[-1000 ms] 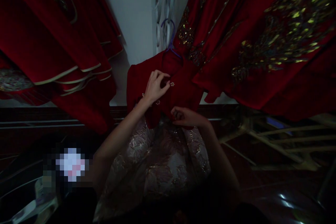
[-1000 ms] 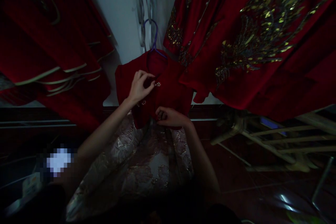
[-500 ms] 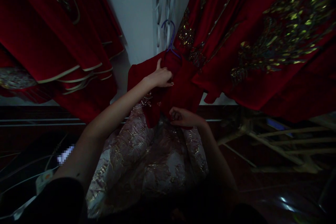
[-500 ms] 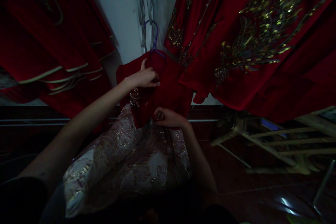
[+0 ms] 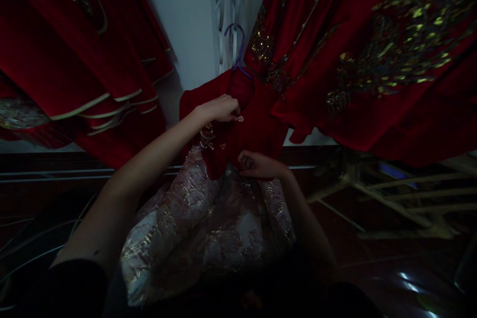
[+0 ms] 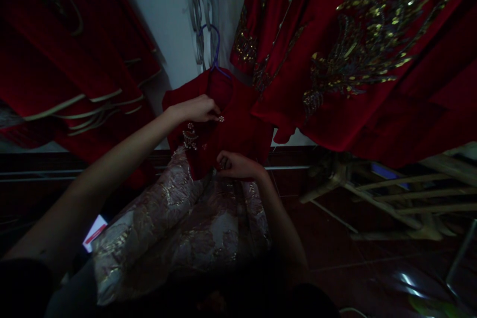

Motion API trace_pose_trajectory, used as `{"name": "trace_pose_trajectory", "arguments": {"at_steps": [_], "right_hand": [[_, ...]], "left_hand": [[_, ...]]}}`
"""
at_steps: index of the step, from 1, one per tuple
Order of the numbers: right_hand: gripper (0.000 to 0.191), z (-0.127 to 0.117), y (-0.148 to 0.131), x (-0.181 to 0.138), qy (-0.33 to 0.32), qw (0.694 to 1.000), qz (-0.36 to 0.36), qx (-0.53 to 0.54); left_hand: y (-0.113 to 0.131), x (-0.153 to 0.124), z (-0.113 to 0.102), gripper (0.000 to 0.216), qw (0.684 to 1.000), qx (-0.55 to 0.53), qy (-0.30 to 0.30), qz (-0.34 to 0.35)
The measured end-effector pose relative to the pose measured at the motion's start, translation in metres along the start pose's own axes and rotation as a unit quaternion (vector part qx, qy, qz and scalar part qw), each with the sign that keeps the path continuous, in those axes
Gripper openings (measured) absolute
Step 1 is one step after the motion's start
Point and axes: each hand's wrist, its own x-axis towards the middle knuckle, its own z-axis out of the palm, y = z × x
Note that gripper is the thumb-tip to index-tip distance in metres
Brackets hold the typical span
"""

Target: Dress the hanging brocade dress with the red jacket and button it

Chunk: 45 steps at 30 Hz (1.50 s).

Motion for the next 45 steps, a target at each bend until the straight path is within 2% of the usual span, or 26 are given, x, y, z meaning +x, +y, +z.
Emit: {"name": "trace_pose_trajectory", "arguments": {"at_steps": [7,13,19,29,33,38,42,45], "right_hand": [[0.03,-0.001,0.003,-0.001,0.006,1.0,-0.011,0.018],[0.032,0.001,0.007,0.002,0.018,0.999,-0.01,0.028],[0.036,0.004,0.009,0.005,0.016,0.999,-0.003,0.036],[0.034,0.0,0.009,0.003,0.026,0.999,-0.004,0.04],[0.033,0.0,0.007,0.001,0.027,0.999,0.0,0.044],[0.033,-0.001,0.008,0.001,0.017,0.999,0.006,0.044],[0.033,-0.001,0.009,0.001,0.01,0.999,0.01,0.044],[0.032,-0.002,0.009,0.001,0.012,0.999,0.011,0.045]], "left_hand": [[0.01,0.003,0.001,0.014,0.99,0.136,-0.028,0.003],[0.006,0.003,0.007,0.014,0.99,0.141,0.003,0.018],[0.004,-0.001,0.014,0.013,0.995,0.066,0.061,0.046],[0.001,-0.002,0.02,0.012,0.994,0.026,0.106,0.013],[0.005,-0.005,0.024,0.006,0.987,0.025,0.156,-0.013],[0.016,-0.013,0.021,0.007,0.979,-0.034,0.202,-0.025],[0.019,-0.019,0.013,0.004,0.978,-0.089,0.188,-0.021],[0.019,-0.023,0.012,0.004,0.984,-0.066,0.165,-0.019]]}}
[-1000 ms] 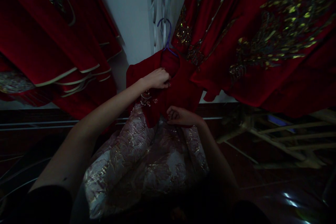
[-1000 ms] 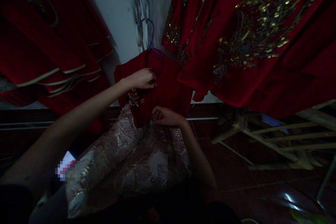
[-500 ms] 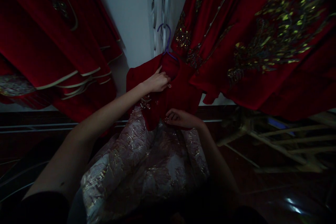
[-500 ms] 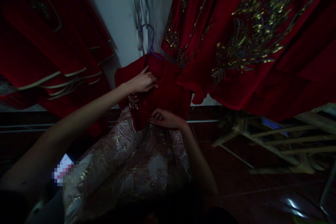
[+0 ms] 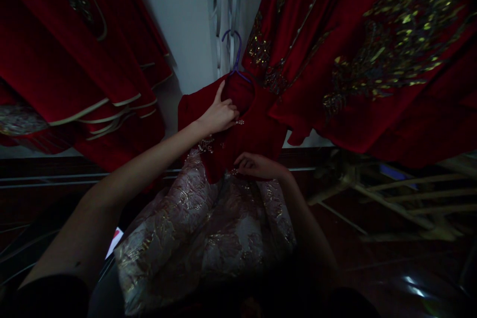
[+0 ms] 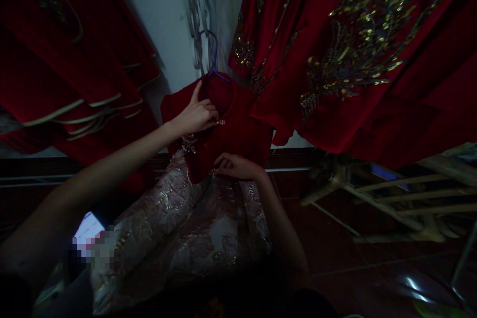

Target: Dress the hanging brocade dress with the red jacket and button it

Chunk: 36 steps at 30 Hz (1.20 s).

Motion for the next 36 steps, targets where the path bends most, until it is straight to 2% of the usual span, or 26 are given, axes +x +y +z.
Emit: {"name": "trace_pose_trajectory", "arguments": {"at_steps": [8,12,17,20,28,32,34,36], "right_hand": [[0.031,0.001,-0.006,-0.001,-0.003,1.0,0.007,0.003],[0.03,0.001,-0.007,0.0,-0.001,1.0,0.014,0.007],[0.03,0.001,-0.005,0.0,-0.001,1.0,0.013,-0.001],[0.031,0.0,-0.004,0.0,-0.003,1.0,0.006,0.001],[0.029,0.001,-0.016,-0.002,0.014,1.0,-0.017,0.016],[0.026,-0.003,-0.028,-0.001,0.082,0.994,-0.064,0.025],[0.026,-0.01,-0.035,0.008,0.171,0.98,-0.094,0.033],[0.029,-0.019,-0.043,0.025,0.297,0.945,-0.127,0.047]], "left_hand": [[-0.004,0.0,0.007,0.016,0.984,0.136,-0.022,0.117],[-0.002,0.001,0.005,0.018,0.974,0.171,-0.018,0.149],[-0.003,0.003,0.005,0.015,0.97,0.176,0.0,0.17],[-0.005,0.006,0.007,0.016,0.964,0.201,-0.011,0.174],[-0.004,0.008,0.016,0.02,0.958,0.242,-0.021,0.154],[-0.004,0.003,0.016,0.026,0.934,0.313,-0.016,0.172],[-0.005,0.002,0.013,0.025,0.923,0.339,-0.018,0.18],[-0.007,0.002,0.01,0.026,0.923,0.345,-0.034,0.169]]}}
